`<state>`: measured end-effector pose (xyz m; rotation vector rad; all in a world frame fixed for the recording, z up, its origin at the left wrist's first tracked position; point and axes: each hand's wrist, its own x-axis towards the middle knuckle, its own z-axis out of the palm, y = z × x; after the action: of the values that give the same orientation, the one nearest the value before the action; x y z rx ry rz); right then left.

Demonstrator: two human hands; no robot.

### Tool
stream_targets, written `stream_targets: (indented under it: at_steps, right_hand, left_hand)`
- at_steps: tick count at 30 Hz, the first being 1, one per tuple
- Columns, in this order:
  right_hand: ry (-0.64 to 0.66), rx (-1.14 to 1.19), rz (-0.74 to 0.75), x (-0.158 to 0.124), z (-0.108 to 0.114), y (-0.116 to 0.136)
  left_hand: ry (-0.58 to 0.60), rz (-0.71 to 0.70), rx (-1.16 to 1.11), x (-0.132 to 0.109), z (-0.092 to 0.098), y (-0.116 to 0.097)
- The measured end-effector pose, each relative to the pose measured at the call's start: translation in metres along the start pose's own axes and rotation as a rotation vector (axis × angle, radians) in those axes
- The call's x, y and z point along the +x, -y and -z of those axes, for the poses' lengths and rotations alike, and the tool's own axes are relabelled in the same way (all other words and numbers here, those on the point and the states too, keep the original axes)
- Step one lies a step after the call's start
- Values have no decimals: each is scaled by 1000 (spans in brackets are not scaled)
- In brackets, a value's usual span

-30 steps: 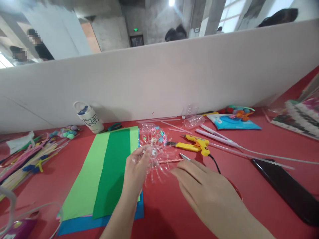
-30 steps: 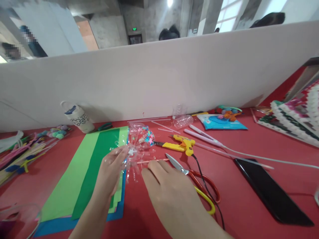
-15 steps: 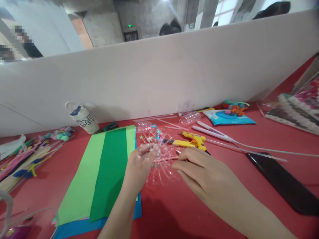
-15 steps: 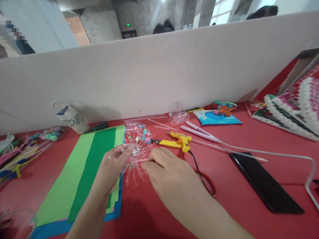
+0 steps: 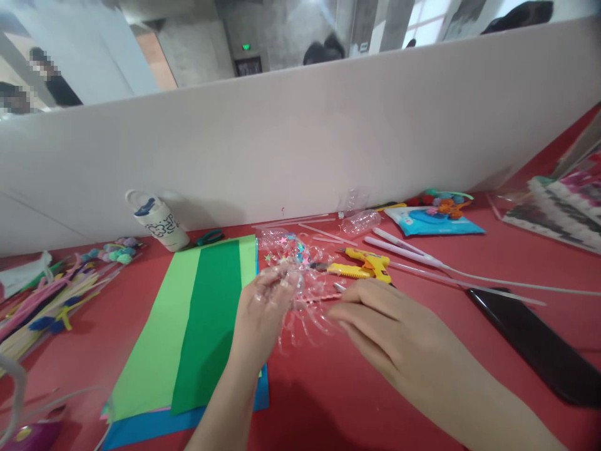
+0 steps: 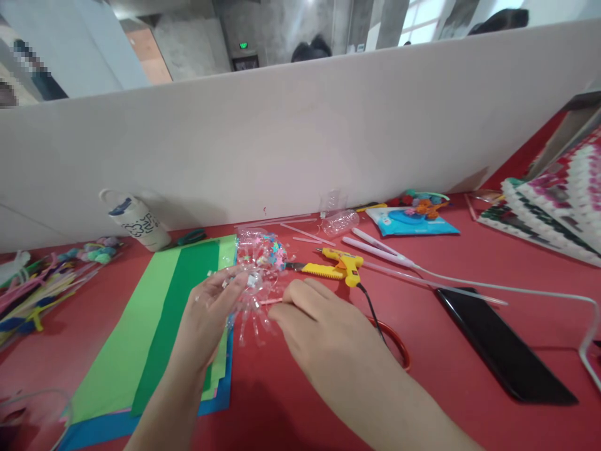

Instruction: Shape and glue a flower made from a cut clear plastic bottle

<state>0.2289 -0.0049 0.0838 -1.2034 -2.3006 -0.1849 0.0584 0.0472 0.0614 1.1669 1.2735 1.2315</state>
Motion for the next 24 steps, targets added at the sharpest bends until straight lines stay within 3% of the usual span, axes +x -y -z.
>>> stream_targets:
  at_steps: [6, 12, 18, 24]
  right_hand:
    - [-150, 10, 5, 3, 1, 2]
    - [-182, 28, -77, 4, 0, 4]
    - [-155, 47, -84, 2, -7, 8]
    - [-94, 107, -115, 0, -12, 13]
  left_hand:
    - [-62, -140, 22, -7, -5, 1]
    - [-100, -363, 115, -8, -6, 13]
    - [-122, -423, 163, -8, -8, 17]
    - [-110, -363, 147, -8, -7, 17]
